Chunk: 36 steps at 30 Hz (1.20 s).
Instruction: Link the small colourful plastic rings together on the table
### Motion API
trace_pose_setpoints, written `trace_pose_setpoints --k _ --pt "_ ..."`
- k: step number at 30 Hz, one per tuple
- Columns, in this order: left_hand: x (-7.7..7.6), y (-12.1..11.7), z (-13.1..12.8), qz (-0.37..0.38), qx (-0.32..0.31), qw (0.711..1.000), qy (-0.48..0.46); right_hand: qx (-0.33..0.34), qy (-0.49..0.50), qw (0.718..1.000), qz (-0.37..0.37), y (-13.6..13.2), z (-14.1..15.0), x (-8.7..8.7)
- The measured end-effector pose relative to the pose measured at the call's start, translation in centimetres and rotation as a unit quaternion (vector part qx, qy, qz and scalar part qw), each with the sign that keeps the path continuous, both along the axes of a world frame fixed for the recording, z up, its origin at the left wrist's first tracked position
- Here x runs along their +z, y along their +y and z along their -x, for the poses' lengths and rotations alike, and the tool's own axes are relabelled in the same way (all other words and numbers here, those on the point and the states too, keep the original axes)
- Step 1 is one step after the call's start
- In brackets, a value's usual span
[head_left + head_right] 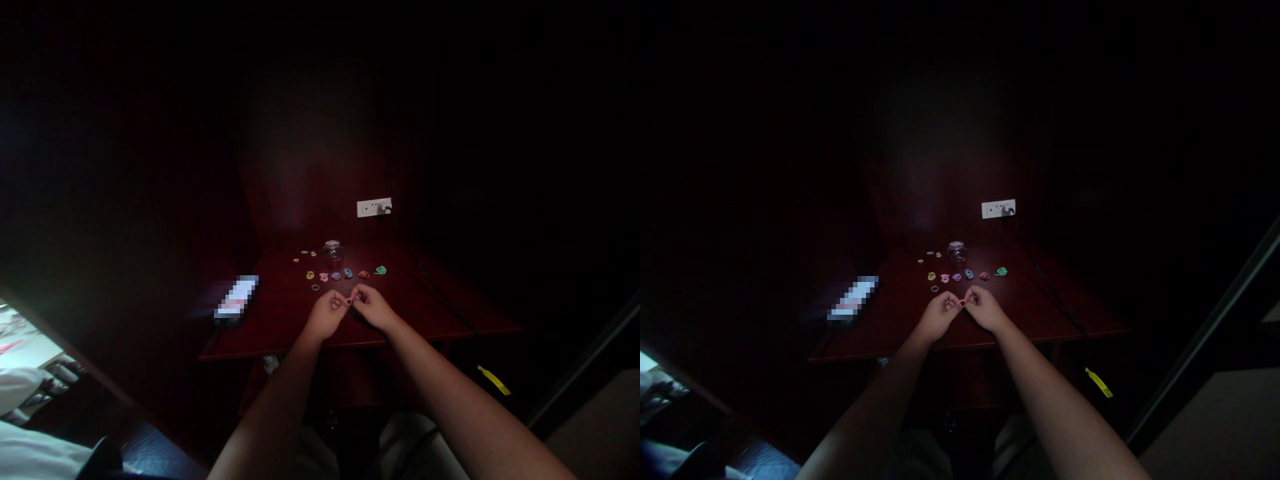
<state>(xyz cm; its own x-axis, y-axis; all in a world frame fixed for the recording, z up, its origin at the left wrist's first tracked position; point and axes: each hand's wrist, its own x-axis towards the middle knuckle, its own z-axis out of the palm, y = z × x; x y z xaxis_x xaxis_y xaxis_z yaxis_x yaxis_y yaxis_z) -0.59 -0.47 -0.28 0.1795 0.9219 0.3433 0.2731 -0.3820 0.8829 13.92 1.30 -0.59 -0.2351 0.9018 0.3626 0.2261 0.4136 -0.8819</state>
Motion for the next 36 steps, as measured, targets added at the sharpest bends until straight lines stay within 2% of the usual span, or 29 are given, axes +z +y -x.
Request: trace_pose_setpoints --k 36 --pt "0.01 -0.18 0.0 0.001 -0.014 1.0 -0.005 0.006 -0.013 1.0 -0.02 -0.16 -0.02 0.19"
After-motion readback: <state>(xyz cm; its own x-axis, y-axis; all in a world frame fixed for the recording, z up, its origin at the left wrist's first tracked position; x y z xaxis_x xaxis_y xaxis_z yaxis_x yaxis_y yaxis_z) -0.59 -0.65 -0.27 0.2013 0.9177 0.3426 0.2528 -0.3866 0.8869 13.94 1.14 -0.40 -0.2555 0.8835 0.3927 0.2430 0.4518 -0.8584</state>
